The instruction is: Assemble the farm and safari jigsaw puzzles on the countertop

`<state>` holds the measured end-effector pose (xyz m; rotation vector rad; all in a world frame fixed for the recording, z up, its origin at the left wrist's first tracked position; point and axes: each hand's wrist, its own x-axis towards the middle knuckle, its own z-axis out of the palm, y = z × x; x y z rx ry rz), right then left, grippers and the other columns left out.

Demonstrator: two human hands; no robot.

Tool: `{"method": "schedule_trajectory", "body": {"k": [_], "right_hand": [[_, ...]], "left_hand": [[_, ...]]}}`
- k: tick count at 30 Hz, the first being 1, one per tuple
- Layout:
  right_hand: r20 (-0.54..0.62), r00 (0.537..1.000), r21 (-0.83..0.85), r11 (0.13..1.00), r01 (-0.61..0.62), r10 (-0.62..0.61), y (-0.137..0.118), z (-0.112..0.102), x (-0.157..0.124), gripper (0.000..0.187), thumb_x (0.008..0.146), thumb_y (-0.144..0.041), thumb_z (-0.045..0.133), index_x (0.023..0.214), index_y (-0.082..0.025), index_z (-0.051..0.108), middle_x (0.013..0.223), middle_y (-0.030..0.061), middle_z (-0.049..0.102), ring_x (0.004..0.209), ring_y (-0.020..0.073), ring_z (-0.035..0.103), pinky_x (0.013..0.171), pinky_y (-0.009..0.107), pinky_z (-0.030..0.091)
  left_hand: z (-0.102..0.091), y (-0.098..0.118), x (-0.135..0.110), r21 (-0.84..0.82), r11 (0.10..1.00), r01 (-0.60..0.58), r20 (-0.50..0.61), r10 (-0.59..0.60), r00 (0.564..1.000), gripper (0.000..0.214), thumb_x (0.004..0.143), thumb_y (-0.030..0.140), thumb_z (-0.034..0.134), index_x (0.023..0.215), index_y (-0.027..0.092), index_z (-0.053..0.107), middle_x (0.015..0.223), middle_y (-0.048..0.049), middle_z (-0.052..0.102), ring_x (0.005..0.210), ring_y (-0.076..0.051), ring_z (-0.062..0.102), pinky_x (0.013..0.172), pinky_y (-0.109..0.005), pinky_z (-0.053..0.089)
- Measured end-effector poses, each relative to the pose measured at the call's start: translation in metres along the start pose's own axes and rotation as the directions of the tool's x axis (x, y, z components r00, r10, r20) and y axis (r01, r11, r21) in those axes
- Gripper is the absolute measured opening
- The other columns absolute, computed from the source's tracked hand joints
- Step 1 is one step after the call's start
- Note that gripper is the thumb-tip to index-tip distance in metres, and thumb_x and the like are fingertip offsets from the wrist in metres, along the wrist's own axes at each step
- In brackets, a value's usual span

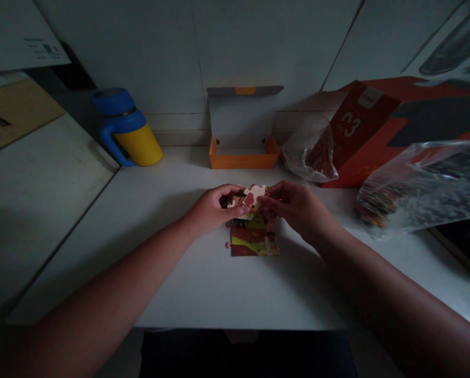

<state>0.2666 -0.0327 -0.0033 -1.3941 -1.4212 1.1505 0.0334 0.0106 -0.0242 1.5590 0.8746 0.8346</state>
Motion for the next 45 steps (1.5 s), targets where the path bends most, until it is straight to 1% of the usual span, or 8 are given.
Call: {"method": "schedule_trajectory", "body": {"k": [7, 15, 20, 26, 33, 38, 41, 45], "right_hand": [[0.05, 0.997, 0.156, 0.985, -0.068, 0.061, -0.005, 0.001, -0.001, 0.049, 0.076, -0.06, 0.084, 0.092, -0.023, 0.056, 0.083, 0.0047, 0.078, 0.069, 0.0192, 0.073, 0.061, 0.031, 0.055], [-0.023, 0.997, 0.187, 0.98, -0.07, 0.076, -0.012, -0.017, 0.002, 0.053, 0.073, -0.055, 0.087, 0.101, -0.024, 0.055, 0.089, 0.0059, 0.079, 0.076, 0.0206, 0.075, 0.064, 0.031, 0.057], [0.121, 0.992, 0.06, 0.998, -0.035, 0.027, -0.017, -0.032, 0.0, 0.04, 0.08, -0.051, 0.08, 0.105, -0.023, 0.065, 0.1, 0.007, 0.079, 0.085, 0.0214, 0.075, 0.071, 0.034, 0.059], [0.394, 0.913, -0.292, 0.956, 0.015, 0.106, -0.024, -0.05, -0.002, 0.04, 0.088, -0.034, 0.072, 0.127, -0.026, 0.069, 0.092, 0.0037, 0.08, 0.076, 0.0193, 0.073, 0.067, 0.032, 0.057], [0.431, 0.89, -0.392, 0.92, 0.032, 0.152, -0.033, -0.056, -0.004, 0.018, 0.083, -0.033, 0.076, 0.099, -0.024, 0.075, 0.094, 0.0038, 0.081, 0.081, 0.0202, 0.074, 0.069, 0.03, 0.056], [0.461, 0.869, -0.504, 0.859, 0.091, 0.178, -0.037, -0.062, -0.006, 0.014, 0.087, -0.034, 0.073, 0.096, -0.026, 0.079, 0.09, 0.0009, 0.08, 0.077, 0.0174, 0.074, 0.07, 0.027, 0.054], [0.487, 0.85, -0.533, 0.839, 0.106, 0.201, -0.036, -0.066, -0.006, 0.02, 0.088, -0.037, 0.072, 0.103, -0.027, 0.079, 0.091, 0.0008, 0.08, 0.075, 0.0164, 0.073, 0.068, 0.026, 0.054], [0.488, 0.842, -0.568, 0.816, 0.104, 0.233, -0.037, -0.068, -0.007, 0.052, 0.09, -0.047, 0.07, 0.14, -0.031, 0.068, 0.098, 0.0025, 0.081, 0.076, 0.0169, 0.073, 0.067, 0.026, 0.053]], "left_hand": [[0.001, 0.002, -0.001, -0.032, 0.999, 0.007, -0.004, -0.007, 1.0, 0.046, 0.079, 0.038, 0.086, 0.119, 0.02, 0.073, 0.119, -0.0095, 0.076, 0.102, -0.021, 0.07, 0.095, -0.039, 0.055], [-0.002, 0.006, 0.002, -0.079, 0.996, 0.032, -0.14, -0.043, 0.989, 0.046, 0.078, 0.036, 0.085, 0.118, 0.017, 0.072, 0.117, -0.0089, 0.074, 0.096, -0.018, 0.067, 0.09, -0.034, 0.054], [-0.003, 0.006, 0.003, -0.099, 0.995, 0.017, -0.19, -0.036, 0.981, 0.041, 0.077, 0.034, 0.086, 0.113, 0.018, 0.074, 0.109, -0.0059, 0.074, 0.09, -0.015, 0.064, 0.087, -0.031, 0.053], [-0.003, 0.004, 0.003, -0.096, 0.994, 0.046, -0.178, -0.062, 0.982, 0.039, 0.079, 0.037, 0.086, 0.111, 0.018, 0.075, 0.104, -0.0059, 0.074, 0.087, -0.016, 0.065, 0.087, -0.034, 0.054], [-0.003, 0.003, 0.003, -0.125, 0.991, 0.044, -0.197, -0.068, 0.978, 0.039, 0.077, 0.035, 0.088, 0.109, 0.018, 0.075, 0.102, -0.0036, 0.073, 0.085, -0.014, 0.063, 0.085, -0.032, 0.053], [-0.002, 0.005, 0.002, -0.12, 0.992, 0.029, -0.188, -0.051, 0.981, 0.038, 0.077, 0.035, 0.087, 0.109, 0.018, 0.075, 0.103, -0.0036, 0.072, 0.088, -0.015, 0.064, 0.087, -0.033, 0.053], [-0.003, 0.003, 0.003, -0.121, 0.992, 0.03, -0.182, -0.052, 0.982, 0.038, 0.078, 0.036, 0.087, 0.109, 0.019, 0.075, 0.102, -0.0036, 0.072, 0.089, -0.015, 0.064, 0.088, -0.034, 0.053], [-0.005, -0.001, 0.004, -0.117, 0.993, 0.034, -0.173, -0.054, 0.983, 0.037, 0.078, 0.037, 0.087, 0.108, 0.019, 0.075, 0.104, -0.0038, 0.072, 0.088, -0.015, 0.064, 0.088, -0.034, 0.053]]}}
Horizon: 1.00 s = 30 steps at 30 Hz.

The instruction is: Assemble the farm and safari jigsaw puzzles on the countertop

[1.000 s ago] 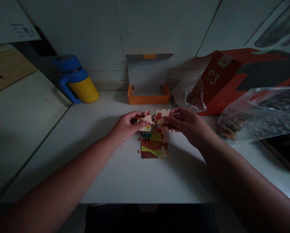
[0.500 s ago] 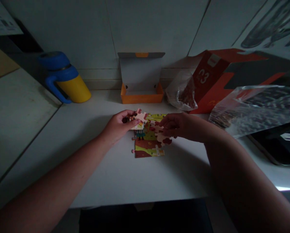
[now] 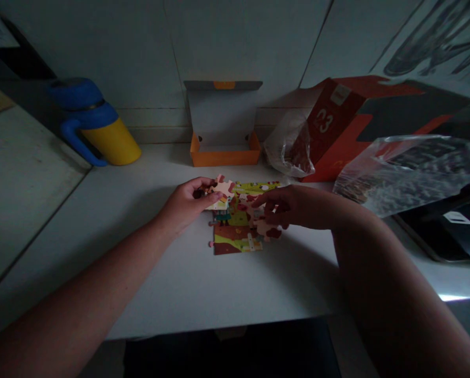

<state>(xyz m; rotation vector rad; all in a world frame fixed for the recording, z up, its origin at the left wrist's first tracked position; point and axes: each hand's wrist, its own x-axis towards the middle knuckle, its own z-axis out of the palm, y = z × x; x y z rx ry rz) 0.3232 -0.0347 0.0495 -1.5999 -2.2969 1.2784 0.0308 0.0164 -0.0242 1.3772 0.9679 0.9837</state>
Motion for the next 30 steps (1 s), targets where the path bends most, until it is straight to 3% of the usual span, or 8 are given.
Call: {"method": "schedule_trajectory", "body": {"k": [3, 7, 12, 16, 20, 23, 27, 30], "right_hand": [[0.016, 1.0, -0.006, 1.0, 0.006, -0.006, -0.002, 0.002, -0.001, 0.053, 0.094, -0.049, 0.065, 0.145, -0.035, 0.064, 0.096, 0.0014, 0.081, 0.077, 0.0172, 0.072, 0.069, 0.027, 0.052], [0.047, 0.999, -0.009, 1.0, -0.027, 0.027, -0.001, 0.005, 0.002, 0.036, 0.093, -0.048, 0.064, 0.123, -0.031, 0.074, 0.097, 0.0017, 0.08, 0.078, 0.0182, 0.072, 0.068, 0.027, 0.052], [0.025, 0.998, -0.054, 0.997, -0.058, 0.06, -0.001, 0.001, 0.003, 0.021, 0.087, -0.04, 0.067, 0.099, -0.022, 0.071, 0.087, 0.0036, 0.076, 0.072, 0.0174, 0.067, 0.061, 0.026, 0.047], [0.064, 0.997, -0.083, 0.996, -0.04, 0.045, -0.002, -0.005, -0.002, 0.021, 0.088, -0.043, 0.067, 0.091, -0.022, 0.07, 0.085, 0.0026, 0.075, 0.073, 0.0162, 0.065, 0.063, 0.025, 0.045], [0.101, 0.99, -0.031, 0.994, -0.1, 0.103, 0.001, -0.009, -0.008, 0.024, 0.086, -0.045, 0.071, 0.088, -0.021, 0.068, 0.082, 0.0032, 0.076, 0.071, 0.0168, 0.067, 0.061, 0.025, 0.047], [0.085, 0.986, 0.098, 0.983, -0.152, 0.144, 0.003, -0.009, -0.01, 0.029, 0.08, -0.041, 0.078, 0.098, -0.021, 0.067, 0.087, 0.005, 0.078, 0.076, 0.0193, 0.073, 0.065, 0.027, 0.055], [0.104, 0.984, 0.262, 0.951, -0.166, 0.143, 0.001, -0.006, -0.01, 0.061, 0.075, -0.028, 0.08, 0.133, -0.027, 0.063, 0.108, 0.0054, 0.08, 0.085, 0.0207, 0.077, 0.069, 0.027, 0.061], [0.155, 0.982, 0.246, 0.958, -0.147, 0.11, 0.001, -0.006, -0.01, 0.06, 0.076, -0.021, 0.077, 0.134, -0.031, 0.066, 0.109, 0.0033, 0.08, 0.087, 0.02, 0.077, 0.071, 0.025, 0.062]], "left_hand": [[0.0, -0.001, 0.001, 0.004, 1.0, -0.005, -0.004, 0.005, 1.0, 0.037, 0.078, 0.038, 0.087, 0.108, 0.019, 0.075, 0.103, -0.0038, 0.072, 0.088, -0.015, 0.064, 0.087, -0.034, 0.054], [0.0, -0.002, 0.001, -0.002, 1.0, 0.0, -0.012, 0.0, 1.0, 0.038, 0.077, 0.038, 0.088, 0.108, 0.019, 0.075, 0.102, -0.0043, 0.072, 0.087, -0.016, 0.064, 0.087, -0.035, 0.054], [0.0, -0.001, 0.001, 0.008, 1.0, -0.002, -0.016, 0.002, 1.0, 0.039, 0.077, 0.038, 0.089, 0.108, 0.019, 0.075, 0.101, -0.0041, 0.072, 0.087, -0.016, 0.064, 0.086, -0.034, 0.053], [0.001, 0.002, 0.0, 0.006, 1.0, 0.005, -0.019, -0.005, 1.0, 0.04, 0.076, 0.038, 0.089, 0.108, 0.018, 0.075, 0.099, -0.0041, 0.072, 0.086, -0.016, 0.064, 0.084, -0.034, 0.053], [0.001, 0.003, 0.0, 0.007, 1.0, 0.013, -0.028, -0.013, 1.0, 0.041, 0.075, 0.038, 0.089, 0.108, 0.017, 0.076, 0.098, -0.0048, 0.073, 0.087, -0.016, 0.065, 0.084, -0.033, 0.052], [0.001, 0.002, 0.0, -0.006, 1.0, 0.008, -0.026, -0.009, 1.0, 0.04, 0.075, 0.036, 0.089, 0.108, 0.018, 0.076, 0.098, -0.004, 0.072, 0.086, -0.015, 0.064, 0.085, -0.033, 0.052], [0.001, 0.001, 0.0, -0.008, 1.0, 0.009, -0.023, -0.01, 1.0, 0.039, 0.076, 0.037, 0.089, 0.107, 0.018, 0.076, 0.099, -0.0039, 0.072, 0.086, -0.015, 0.064, 0.085, -0.034, 0.053], [0.001, 0.001, 0.0, 0.008, 1.0, 0.021, -0.024, -0.021, 1.0, 0.039, 0.076, 0.037, 0.088, 0.108, 0.018, 0.076, 0.099, -0.0043, 0.072, 0.086, -0.016, 0.064, 0.084, -0.033, 0.053]]}}
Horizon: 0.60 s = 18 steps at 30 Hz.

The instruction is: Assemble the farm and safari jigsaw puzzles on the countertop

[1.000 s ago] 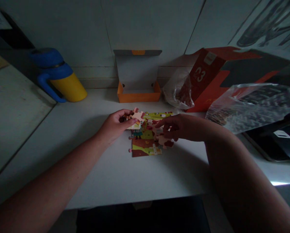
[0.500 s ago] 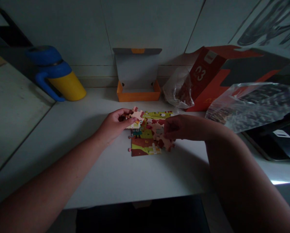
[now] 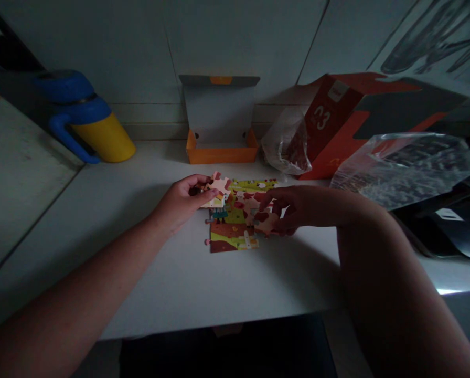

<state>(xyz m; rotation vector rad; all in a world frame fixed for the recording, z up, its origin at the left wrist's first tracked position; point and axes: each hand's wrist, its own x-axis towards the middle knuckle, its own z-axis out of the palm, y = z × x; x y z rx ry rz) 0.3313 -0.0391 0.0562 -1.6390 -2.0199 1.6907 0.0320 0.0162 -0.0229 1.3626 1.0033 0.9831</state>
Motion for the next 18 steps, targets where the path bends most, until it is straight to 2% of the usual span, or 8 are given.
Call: {"method": "schedule_trajectory", "body": {"k": [4, 8, 13, 18], "right_hand": [[0.022, 1.0, -0.032, 0.999, 0.018, -0.018, 0.004, -0.003, 0.001, 0.058, 0.079, -0.02, 0.075, 0.135, -0.032, 0.068, 0.102, 0.0009, 0.08, 0.086, 0.0197, 0.078, 0.072, 0.026, 0.063], [-0.003, 1.0, -0.068, 0.998, -0.009, 0.009, 0.01, -0.005, 0.002, 0.064, 0.079, -0.025, 0.078, 0.141, -0.032, 0.065, 0.1, 0.0019, 0.08, 0.084, 0.0201, 0.078, 0.072, 0.027, 0.064], [-0.056, 0.997, 0.011, 0.999, -0.051, 0.051, 0.015, -0.007, 0.003, 0.071, 0.075, -0.031, 0.085, 0.142, -0.03, 0.06, 0.104, 0.0046, 0.08, 0.081, 0.0207, 0.078, 0.068, 0.028, 0.064], [-0.116, 0.99, -0.003, 0.997, -0.082, 0.081, 0.01, -0.004, 0.003, 0.054, 0.081, -0.026, 0.079, 0.13, -0.021, 0.057, 0.096, 0.0073, 0.079, 0.078, 0.0197, 0.077, 0.065, 0.026, 0.061]], "left_hand": [[-0.001, 0.0, 0.0, 0.021, 1.0, -0.018, 0.0, 0.018, 1.0, 0.039, 0.076, 0.039, 0.088, 0.107, 0.019, 0.076, 0.098, -0.0035, 0.072, 0.084, -0.015, 0.063, 0.082, -0.032, 0.052], [-0.002, -0.001, 0.001, 0.021, 1.0, -0.01, 0.005, 0.01, 1.0, 0.039, 0.076, 0.039, 0.088, 0.108, 0.019, 0.076, 0.098, -0.0039, 0.072, 0.085, -0.015, 0.064, 0.082, -0.032, 0.053], [-0.002, -0.003, 0.001, 0.02, 1.0, -0.012, 0.009, 0.012, 1.0, 0.04, 0.077, 0.039, 0.088, 0.109, 0.02, 0.076, 0.1, -0.0049, 0.073, 0.086, -0.016, 0.065, 0.083, -0.034, 0.054], [0.0, 0.0, 0.0, -0.003, 1.0, -0.003, 0.003, 0.003, 1.0, 0.039, 0.076, 0.039, 0.089, 0.107, 0.02, 0.076, 0.098, -0.0038, 0.072, 0.084, -0.015, 0.063, 0.083, -0.033, 0.055]]}}
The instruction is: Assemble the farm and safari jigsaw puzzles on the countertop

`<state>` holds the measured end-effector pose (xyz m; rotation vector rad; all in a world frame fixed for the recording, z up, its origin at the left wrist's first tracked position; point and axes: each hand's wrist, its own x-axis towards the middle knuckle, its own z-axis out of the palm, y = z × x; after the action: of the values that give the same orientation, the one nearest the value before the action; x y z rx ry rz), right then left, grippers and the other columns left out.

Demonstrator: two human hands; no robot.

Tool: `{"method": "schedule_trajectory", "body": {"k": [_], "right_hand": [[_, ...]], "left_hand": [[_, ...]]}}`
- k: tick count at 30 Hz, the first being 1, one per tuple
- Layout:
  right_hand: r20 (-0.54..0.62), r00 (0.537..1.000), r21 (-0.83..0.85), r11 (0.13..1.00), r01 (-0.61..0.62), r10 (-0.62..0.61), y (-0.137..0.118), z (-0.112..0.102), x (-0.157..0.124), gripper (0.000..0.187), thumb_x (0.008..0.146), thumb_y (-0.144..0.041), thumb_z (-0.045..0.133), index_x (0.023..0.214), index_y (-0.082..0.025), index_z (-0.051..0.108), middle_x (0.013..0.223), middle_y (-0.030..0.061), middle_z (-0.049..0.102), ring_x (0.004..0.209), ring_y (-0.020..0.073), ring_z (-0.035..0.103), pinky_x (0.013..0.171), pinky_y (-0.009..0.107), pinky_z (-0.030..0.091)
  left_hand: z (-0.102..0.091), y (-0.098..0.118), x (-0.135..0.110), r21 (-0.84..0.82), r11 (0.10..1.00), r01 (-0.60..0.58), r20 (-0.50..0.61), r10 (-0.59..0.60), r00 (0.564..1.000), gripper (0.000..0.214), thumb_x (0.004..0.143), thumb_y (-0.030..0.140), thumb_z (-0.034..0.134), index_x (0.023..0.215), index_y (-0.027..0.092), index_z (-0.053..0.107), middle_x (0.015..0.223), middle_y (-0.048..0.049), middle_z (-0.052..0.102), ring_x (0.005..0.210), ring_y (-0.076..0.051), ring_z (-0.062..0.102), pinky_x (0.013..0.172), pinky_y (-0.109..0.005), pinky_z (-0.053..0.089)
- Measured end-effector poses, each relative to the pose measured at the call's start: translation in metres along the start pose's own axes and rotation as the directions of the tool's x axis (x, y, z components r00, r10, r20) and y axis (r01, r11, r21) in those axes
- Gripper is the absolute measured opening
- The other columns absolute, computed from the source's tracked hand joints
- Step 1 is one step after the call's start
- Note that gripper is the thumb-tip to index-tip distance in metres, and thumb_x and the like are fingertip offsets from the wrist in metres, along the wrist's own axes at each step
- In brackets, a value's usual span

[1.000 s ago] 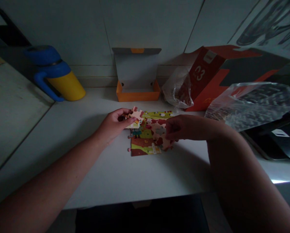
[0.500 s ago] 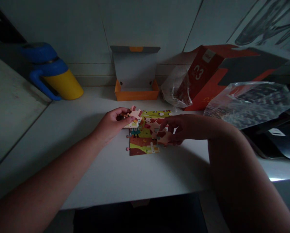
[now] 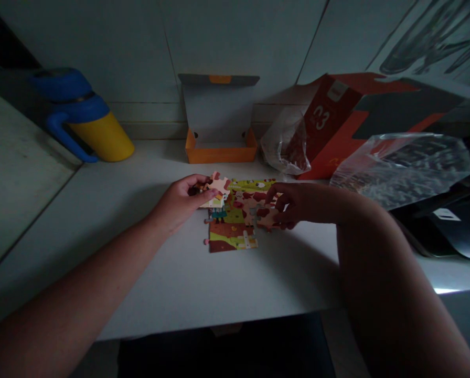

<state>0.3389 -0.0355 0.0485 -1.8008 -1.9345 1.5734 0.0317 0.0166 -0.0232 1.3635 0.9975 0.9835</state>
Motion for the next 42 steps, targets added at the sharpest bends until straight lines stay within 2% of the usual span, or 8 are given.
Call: {"method": "schedule_trajectory", "body": {"k": [6, 12, 16, 24, 29, 33, 39, 42], "right_hand": [[-0.04, 0.999, -0.143, 0.989, 0.03, -0.036, -0.007, 0.003, 0.006, 0.046, 0.083, -0.027, 0.075, 0.126, -0.021, 0.062, 0.104, 0.0077, 0.079, 0.077, 0.0179, 0.077, 0.065, 0.025, 0.058], [-0.136, 0.99, -0.203, 0.978, -0.056, 0.029, -0.006, 0.008, 0.012, 0.028, 0.086, -0.032, 0.075, 0.109, -0.021, 0.066, 0.086, 0.0053, 0.081, 0.072, 0.0196, 0.077, 0.061, 0.026, 0.057], [-0.156, 0.987, -0.19, 0.979, -0.068, 0.038, 0.0, 0.011, 0.018, 0.028, 0.087, -0.044, 0.075, 0.103, -0.023, 0.066, 0.083, 0.0035, 0.081, 0.072, 0.019, 0.077, 0.06, 0.025, 0.055], [-0.263, 0.964, -0.415, 0.9, -0.136, 0.024, -0.015, 0.017, 0.018, 0.024, 0.085, -0.045, 0.073, 0.091, -0.023, 0.068, 0.072, 0.0022, 0.079, 0.067, 0.0193, 0.073, 0.059, 0.027, 0.047], [-0.262, 0.965, -0.402, 0.908, -0.121, 0.013, -0.013, 0.02, 0.019, 0.021, 0.086, -0.043, 0.071, 0.086, -0.023, 0.068, 0.069, 0.0015, 0.077, 0.061, 0.0172, 0.07, 0.055, 0.026, 0.045], [-0.251, 0.967, -0.339, 0.932, -0.129, 0.042, -0.013, 0.023, 0.018, 0.02, 0.088, -0.04, 0.071, 0.094, -0.021, 0.067, 0.069, 0.0024, 0.076, 0.055, 0.0156, 0.067, 0.05, 0.025, 0.042], [-0.284, 0.953, -0.499, 0.865, -0.051, -0.108, -0.018, 0.022, 0.018, 0.026, 0.088, -0.038, 0.07, 0.11, -0.025, 0.075, 0.075, 0.0018, 0.076, 0.063, 0.0169, 0.066, 0.057, 0.027, 0.041], [-0.296, 0.942, -0.549, 0.835, -0.03, -0.161, -0.017, 0.022, 0.018, 0.021, 0.088, -0.036, 0.068, 0.104, -0.027, 0.079, 0.082, 0.0023, 0.078, 0.066, 0.0173, 0.064, 0.06, 0.028, 0.039]], "left_hand": [[0.001, 0.002, -0.002, 0.007, 1.0, -0.006, -0.004, 0.006, 1.0, 0.04, 0.075, 0.039, 0.089, 0.107, 0.02, 0.077, 0.099, -0.0042, 0.072, 0.084, -0.016, 0.064, 0.082, -0.032, 0.054], [0.001, 0.001, -0.001, 0.003, 1.0, 0.008, -0.009, -0.008, 1.0, 0.039, 0.075, 0.038, 0.089, 0.107, 0.02, 0.077, 0.099, -0.0039, 0.072, 0.084, -0.015, 0.063, 0.082, -0.032, 0.053], [0.001, 0.003, -0.001, 0.025, 1.0, 0.009, -0.009, -0.008, 1.0, 0.039, 0.075, 0.038, 0.089, 0.107, 0.019, 0.077, 0.1, -0.0045, 0.072, 0.083, -0.015, 0.062, 0.081, -0.032, 0.052], [0.002, 0.004, -0.002, 0.018, 1.0, 0.012, -0.007, -0.012, 1.0, 0.037, 0.076, 0.038, 0.089, 0.106, 0.019, 0.077, 0.099, -0.0038, 0.072, 0.084, -0.015, 0.063, 0.081, -0.032, 0.052], [0.001, 0.001, -0.001, 0.015, 1.0, 0.014, 0.006, -0.014, 1.0, 0.035, 0.078, 0.037, 0.087, 0.107, 0.02, 0.076, 0.098, -0.0037, 0.072, 0.083, -0.015, 0.064, 0.081, -0.032, 0.053], [0.0, 0.0, -0.001, 0.003, 1.0, 0.001, 0.012, -0.001, 1.0, 0.037, 0.077, 0.037, 0.088, 0.108, 0.02, 0.076, 0.101, -0.0048, 0.073, 0.087, -0.017, 0.065, 0.082, -0.033, 0.054], [0.001, 0.0, -0.002, 0.031, 0.999, -0.015, 0.019, 0.014, 1.0, 0.034, 0.078, 0.038, 0.086, 0.106, 0.02, 0.075, 0.1, -0.0041, 0.072, 0.086, -0.016, 0.064, 0.082, -0.032, 0.053], [0.001, 0.0, -0.001, 0.04, 0.999, -0.026, 0.009, 0.026, 1.0, 0.034, 0.077, 0.038, 0.086, 0.105, 0.02, 0.076, 0.1, -0.0044, 0.072, 0.085, -0.016, 0.063, 0.081, -0.032, 0.053]]}}
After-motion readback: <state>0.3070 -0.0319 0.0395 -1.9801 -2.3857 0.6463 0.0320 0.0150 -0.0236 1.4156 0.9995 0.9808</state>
